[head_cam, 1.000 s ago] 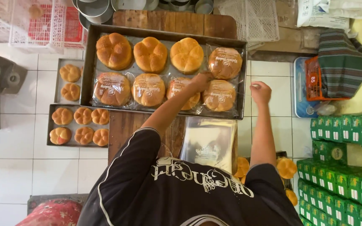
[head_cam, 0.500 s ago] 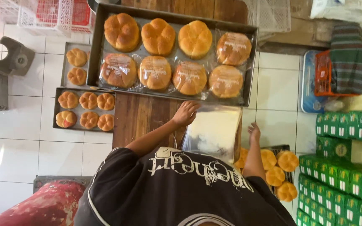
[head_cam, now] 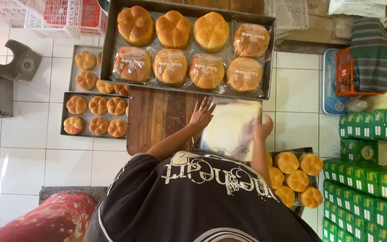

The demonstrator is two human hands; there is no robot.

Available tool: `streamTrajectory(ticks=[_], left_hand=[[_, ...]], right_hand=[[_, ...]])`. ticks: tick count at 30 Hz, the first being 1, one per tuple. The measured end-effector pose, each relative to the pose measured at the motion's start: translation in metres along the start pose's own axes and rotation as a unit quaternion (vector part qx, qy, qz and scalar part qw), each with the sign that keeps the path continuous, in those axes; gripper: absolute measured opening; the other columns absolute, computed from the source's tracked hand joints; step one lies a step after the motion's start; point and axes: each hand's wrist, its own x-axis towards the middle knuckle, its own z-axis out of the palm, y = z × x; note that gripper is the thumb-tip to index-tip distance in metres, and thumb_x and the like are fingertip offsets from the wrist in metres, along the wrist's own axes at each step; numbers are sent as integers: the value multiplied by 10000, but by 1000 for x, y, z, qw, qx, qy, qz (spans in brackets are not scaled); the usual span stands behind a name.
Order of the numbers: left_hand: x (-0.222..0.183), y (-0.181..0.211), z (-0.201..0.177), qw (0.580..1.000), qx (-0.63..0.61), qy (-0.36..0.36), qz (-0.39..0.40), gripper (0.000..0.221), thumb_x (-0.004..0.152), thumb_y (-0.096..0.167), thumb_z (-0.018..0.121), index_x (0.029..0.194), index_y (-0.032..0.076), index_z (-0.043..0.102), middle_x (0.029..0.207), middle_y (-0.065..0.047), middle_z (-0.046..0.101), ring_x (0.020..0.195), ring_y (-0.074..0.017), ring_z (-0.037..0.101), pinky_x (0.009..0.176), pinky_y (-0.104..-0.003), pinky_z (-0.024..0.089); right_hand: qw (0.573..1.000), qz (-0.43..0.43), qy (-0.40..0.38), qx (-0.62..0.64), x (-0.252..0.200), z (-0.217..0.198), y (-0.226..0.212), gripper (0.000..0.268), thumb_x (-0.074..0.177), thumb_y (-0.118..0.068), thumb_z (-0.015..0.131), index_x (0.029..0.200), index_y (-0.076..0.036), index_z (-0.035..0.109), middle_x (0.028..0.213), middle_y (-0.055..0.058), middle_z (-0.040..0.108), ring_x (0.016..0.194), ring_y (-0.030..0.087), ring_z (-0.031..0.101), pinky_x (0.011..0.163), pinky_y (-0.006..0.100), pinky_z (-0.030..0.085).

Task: The person packages bread by picking up baked buns from a tray and placing them into individual plastic bags by hand.

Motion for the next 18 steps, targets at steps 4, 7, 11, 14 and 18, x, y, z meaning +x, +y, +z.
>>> streamTrajectory(ticks=[4, 7, 11, 14, 18], left_hand=[[0, 1, 16, 999, 45, -2, 17, 560, 965, 273, 580, 1501, 132, 495, 1682, -150, 253, 1573, -369, 125, 1236, -615, 138], [0, 2, 17, 997, 56, 8, 44, 475, 943, 193, 589, 1415, 151, 600, 1680, -143, 287, 1579, -365, 156, 1248, -608, 153], [-7, 30, -15, 997, -57, 48, -11, 343, 946, 163, 612, 1276, 207, 694, 1558, -168, 443, 1488, -360, 325, 1183, -598, 269], [-3, 40, 15, 964, -236, 71, -102, 291, 998, 176, 613, 1274, 216, 694, 1399, -163, 611, 1329, -338, 512, 1066, -548, 433], [7, 57, 14, 798, -545, 71, -247, 509, 964, 247, 711, 1428, 132, 535, 1239, -213, 721, 1011, -293, 747, 817, -389, 611]], right_hand=[[981, -179, 47, -50, -67, -16, -65, 434, 909, -388, 752, 1228, -104, 673, 1265, 108, 707, 1225, 298, 647, 1069, 488, 521], [938, -277, -106, -181, -80, -3, -50, 679, 850, -434, 841, 1395, -98, 615, 1598, 231, 380, 1437, 473, 297, 1104, 655, 223], [940, -295, -61, -161, -78, 7, -30, 821, 834, -479, 830, 1515, -124, 538, 1689, 203, 316, 1556, 402, 244, 1234, 588, 215], [961, -243, -49, -124, -89, -1, -46, 954, 772, -500, 878, 1527, -97, 456, 1657, 269, 299, 1541, 431, 230, 1239, 582, 218], [969, -234, -1, -80, -83, 1, -29, 1169, 646, -412, 967, 1575, -53, 354, 1616, 307, 316, 1505, 454, 250, 1219, 584, 211]])
